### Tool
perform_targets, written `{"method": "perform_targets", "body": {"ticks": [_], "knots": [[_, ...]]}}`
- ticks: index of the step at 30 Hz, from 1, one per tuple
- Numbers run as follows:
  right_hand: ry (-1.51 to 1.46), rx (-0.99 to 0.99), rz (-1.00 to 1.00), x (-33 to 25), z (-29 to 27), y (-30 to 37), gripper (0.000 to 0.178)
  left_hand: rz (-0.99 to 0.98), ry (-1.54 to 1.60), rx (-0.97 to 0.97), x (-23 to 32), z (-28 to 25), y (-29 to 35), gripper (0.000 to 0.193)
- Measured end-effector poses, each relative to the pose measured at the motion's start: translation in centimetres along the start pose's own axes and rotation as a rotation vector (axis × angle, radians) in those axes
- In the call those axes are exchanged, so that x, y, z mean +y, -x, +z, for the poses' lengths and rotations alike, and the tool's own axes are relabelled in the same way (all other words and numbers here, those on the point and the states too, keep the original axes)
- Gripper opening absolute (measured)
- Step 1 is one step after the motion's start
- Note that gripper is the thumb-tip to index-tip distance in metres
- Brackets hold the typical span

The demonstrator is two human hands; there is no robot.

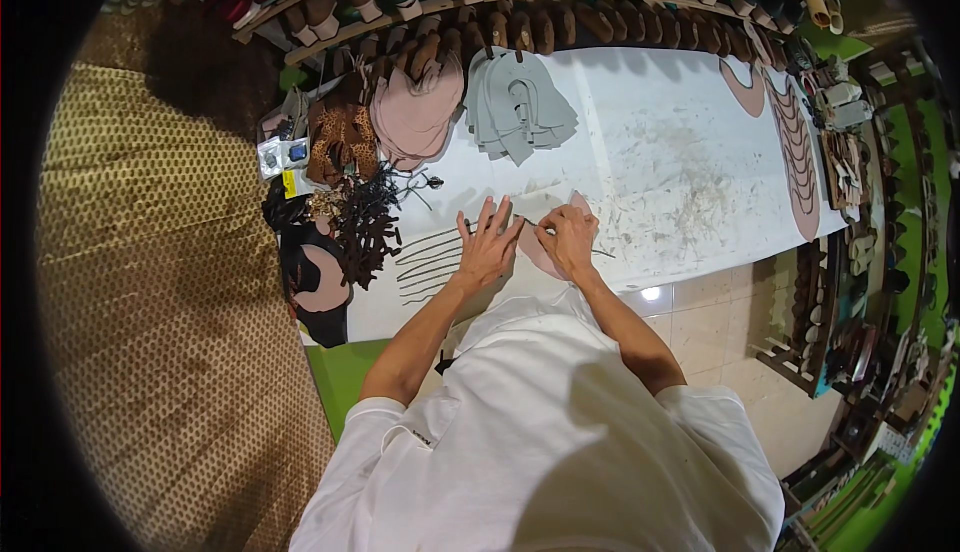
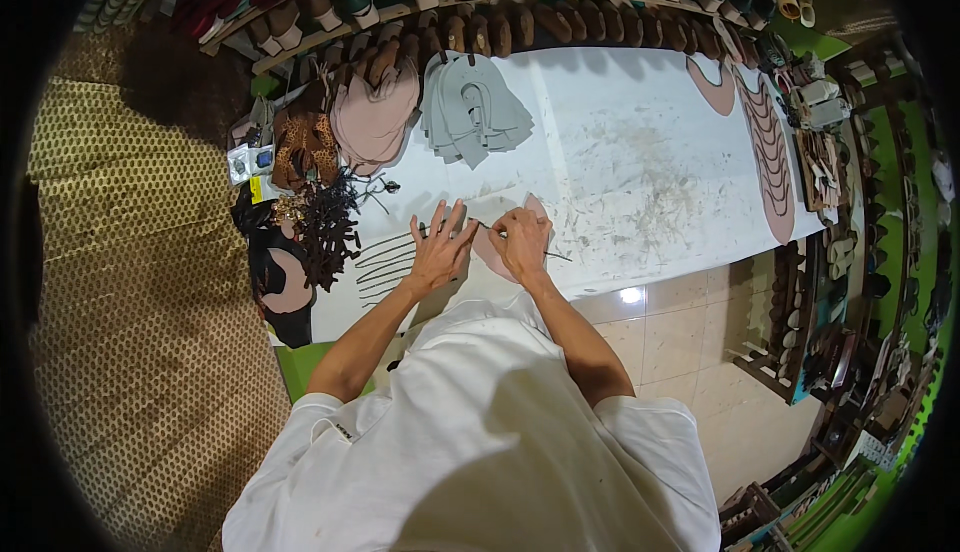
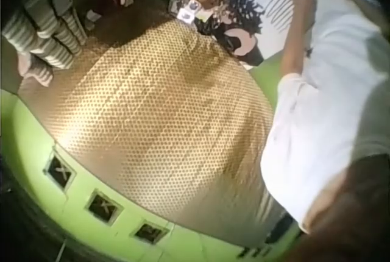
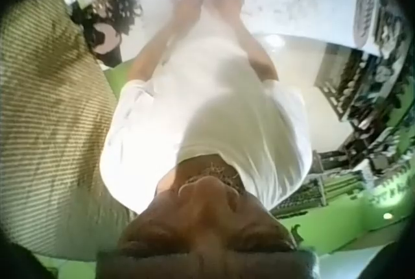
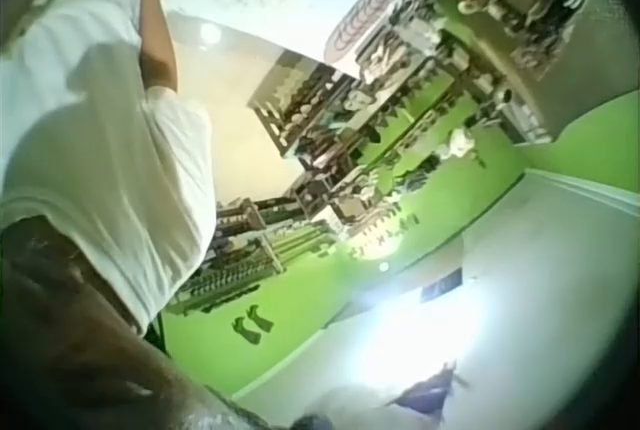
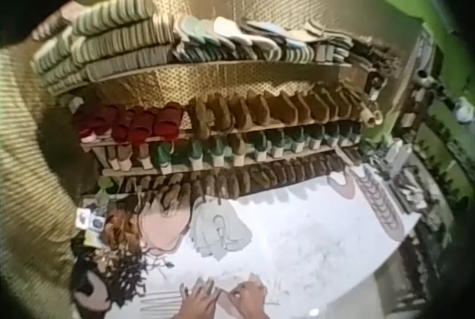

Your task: Manually folding and stacking shoe upper components on a production workbench.

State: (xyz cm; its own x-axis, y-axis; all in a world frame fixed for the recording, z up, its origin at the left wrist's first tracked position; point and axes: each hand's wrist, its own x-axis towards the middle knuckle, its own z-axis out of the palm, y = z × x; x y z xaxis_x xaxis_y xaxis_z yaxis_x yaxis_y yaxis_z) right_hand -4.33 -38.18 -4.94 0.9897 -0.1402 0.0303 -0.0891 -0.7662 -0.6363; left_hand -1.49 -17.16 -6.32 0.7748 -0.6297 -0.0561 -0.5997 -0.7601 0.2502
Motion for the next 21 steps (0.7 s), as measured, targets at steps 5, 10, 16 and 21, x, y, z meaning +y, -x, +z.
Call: {"method": "perform_targets", "body": {"ticks": [5, 10, 16, 21], "knots": [[0.039, 0.013, 0.002, -0.52, 0.03, 0.14, 0.014, -0.020, 0.009, -0.026, -0.03, -0.02, 0.01, 0.056], [0.038, 0.011, 0.036, -0.59, 0.45, 0.37, 0.015, -0.039, 0.058, -0.060, 0.06, -0.46, -0.26, 0.054], [0.043, 0.016, 0.068, -0.46, 0.92, 0.46, 0.016, 0.020, 0.063, -0.044, 0.07, -0.59, -0.45, 0.050], [0.050, 0.033, 0.058, -0.40, 0.99, 0.59, 0.016, 0.010, 0.089, -0.003, 0.27, -0.69, -0.32, 0.052]]}}
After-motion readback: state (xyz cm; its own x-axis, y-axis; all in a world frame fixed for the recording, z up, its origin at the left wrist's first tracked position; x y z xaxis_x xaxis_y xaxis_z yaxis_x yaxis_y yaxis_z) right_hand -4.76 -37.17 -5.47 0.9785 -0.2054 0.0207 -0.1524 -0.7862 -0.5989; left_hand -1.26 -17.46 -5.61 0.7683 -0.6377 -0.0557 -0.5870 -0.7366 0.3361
